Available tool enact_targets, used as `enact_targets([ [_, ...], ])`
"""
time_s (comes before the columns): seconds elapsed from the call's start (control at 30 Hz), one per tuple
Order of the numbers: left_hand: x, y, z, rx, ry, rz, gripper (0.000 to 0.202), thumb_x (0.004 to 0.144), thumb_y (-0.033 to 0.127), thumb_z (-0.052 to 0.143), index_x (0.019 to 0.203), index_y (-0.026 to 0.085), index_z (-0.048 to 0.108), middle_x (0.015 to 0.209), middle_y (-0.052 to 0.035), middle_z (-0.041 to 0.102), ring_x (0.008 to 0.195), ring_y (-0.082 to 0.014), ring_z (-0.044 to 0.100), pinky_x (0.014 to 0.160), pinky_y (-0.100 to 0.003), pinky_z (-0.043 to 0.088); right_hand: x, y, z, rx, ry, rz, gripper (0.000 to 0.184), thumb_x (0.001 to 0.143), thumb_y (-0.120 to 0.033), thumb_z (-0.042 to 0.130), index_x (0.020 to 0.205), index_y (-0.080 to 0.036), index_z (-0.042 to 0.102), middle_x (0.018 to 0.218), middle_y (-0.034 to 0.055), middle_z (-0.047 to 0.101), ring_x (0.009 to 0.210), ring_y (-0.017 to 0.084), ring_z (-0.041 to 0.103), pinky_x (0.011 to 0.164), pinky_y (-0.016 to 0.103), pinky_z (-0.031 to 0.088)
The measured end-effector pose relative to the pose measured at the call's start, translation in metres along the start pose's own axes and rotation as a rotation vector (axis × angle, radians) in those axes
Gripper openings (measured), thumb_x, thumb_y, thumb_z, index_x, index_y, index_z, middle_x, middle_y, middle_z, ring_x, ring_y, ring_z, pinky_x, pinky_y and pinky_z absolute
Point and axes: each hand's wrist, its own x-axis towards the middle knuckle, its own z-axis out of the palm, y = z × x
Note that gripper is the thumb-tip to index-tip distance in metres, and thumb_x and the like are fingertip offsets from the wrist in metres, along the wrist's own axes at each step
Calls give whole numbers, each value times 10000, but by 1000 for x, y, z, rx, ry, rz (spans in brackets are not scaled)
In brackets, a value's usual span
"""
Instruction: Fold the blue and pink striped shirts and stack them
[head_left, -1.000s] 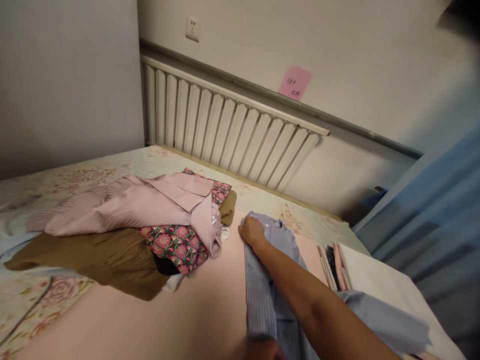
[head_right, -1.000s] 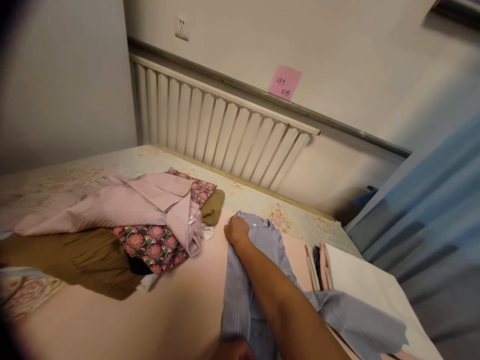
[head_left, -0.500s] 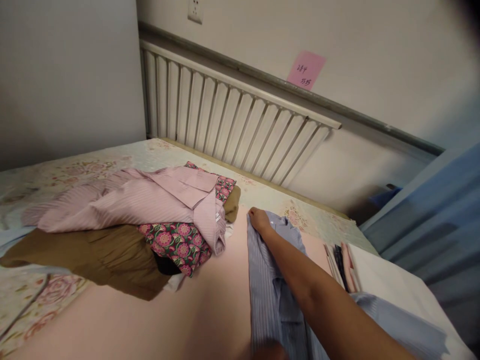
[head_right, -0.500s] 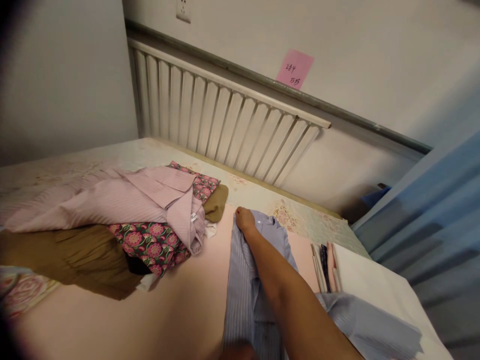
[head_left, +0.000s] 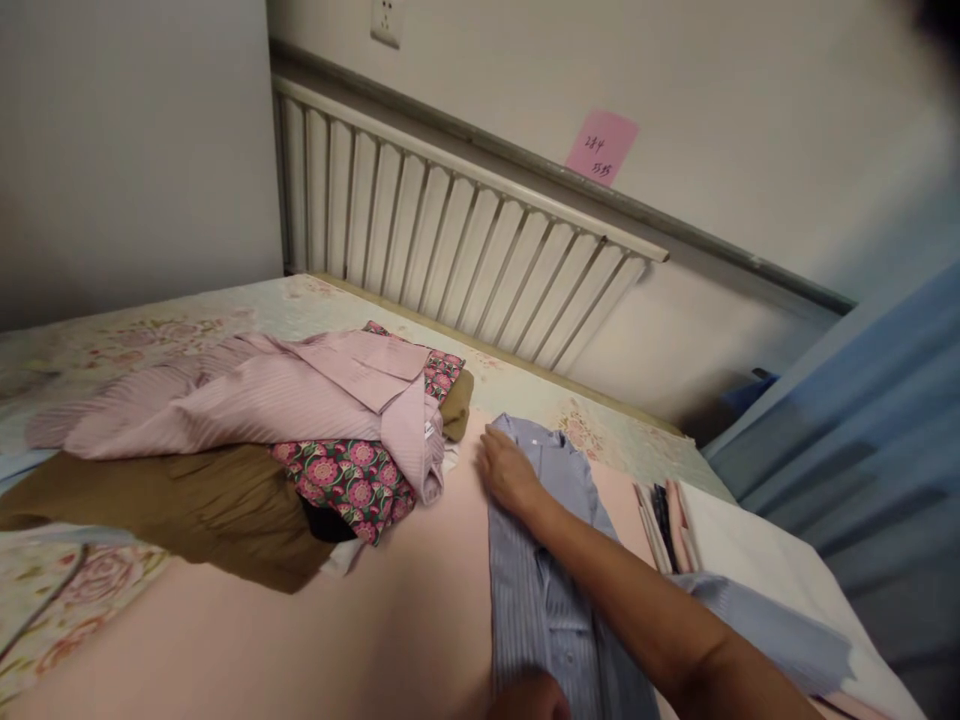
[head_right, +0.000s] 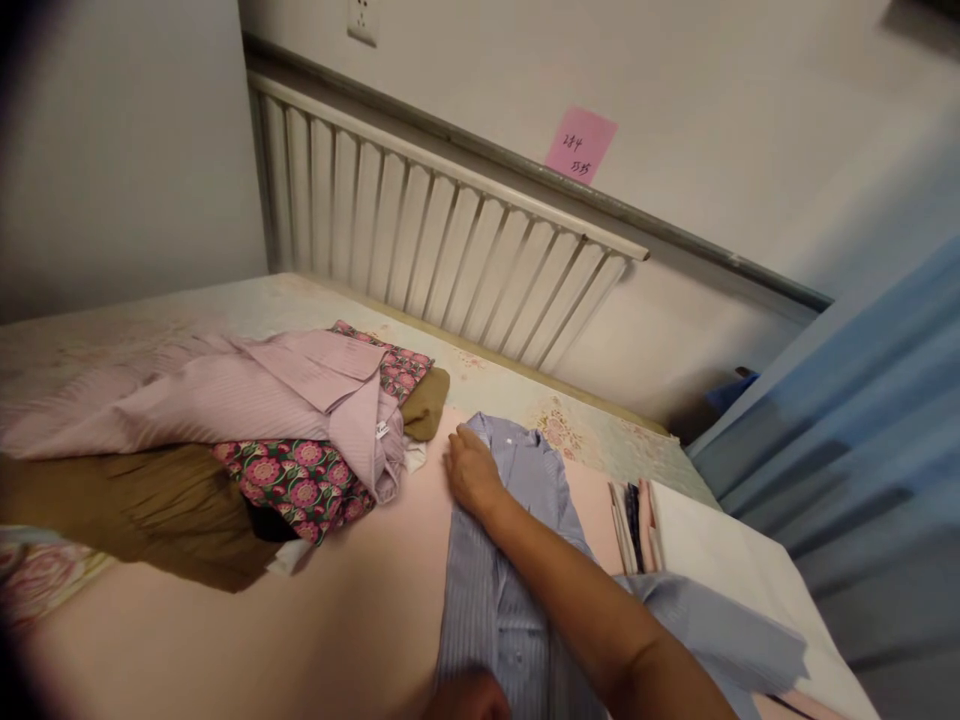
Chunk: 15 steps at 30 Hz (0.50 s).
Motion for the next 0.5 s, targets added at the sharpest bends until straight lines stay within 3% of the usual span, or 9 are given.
enact_targets([
  [0.1,-1,-8,0,11,8,8,172,744,245,631,913,223,655,830,3,649,829,-158,574,778,-282,449,-18,2,12,-37,-54,-26,317,919,-262,492,1190,-110,555,1328,178,517,1276,250,416,1087,416,280],
  [0.17,-5,-12,-1,30,24,19,207,696,213,615,901,227,640,826,-1,635,819,-159,558,770,-277,429,-21,7,14,-47,-66,10,336,920,-257,501,1216,-101,536,1348,189,497,1289,263,405,1086,444,277],
  [0.33,-17,-6,-1,3,113,32,218,695,234,529,904,224,593,827,-14,609,768,-162,568,706,-276,425,-41,0,-16,-6,-2,35,386,913,-277,517,1275,-141,506,1400,163,463,1318,267,383,1096,475,279],
  [0.4,-20,-2,0,-68,104,15,228,715,257,495,928,219,566,745,2,585,681,-155,565,617,-265,422,-69,-7,-35,63,112,1,410,908,-226,495,1311,-153,485,1403,151,468,1319,256,393,1104,477,290],
  [0.5,-23,3,1,-121,93,31,225,732,266,461,935,204,536,638,31,544,583,-142,548,539,-251,402,-135,-7,-58,122,283,-18,431,904,-176,449,1334,-188,482,1356,120,527,1284,232,453,1087,460,357],
])
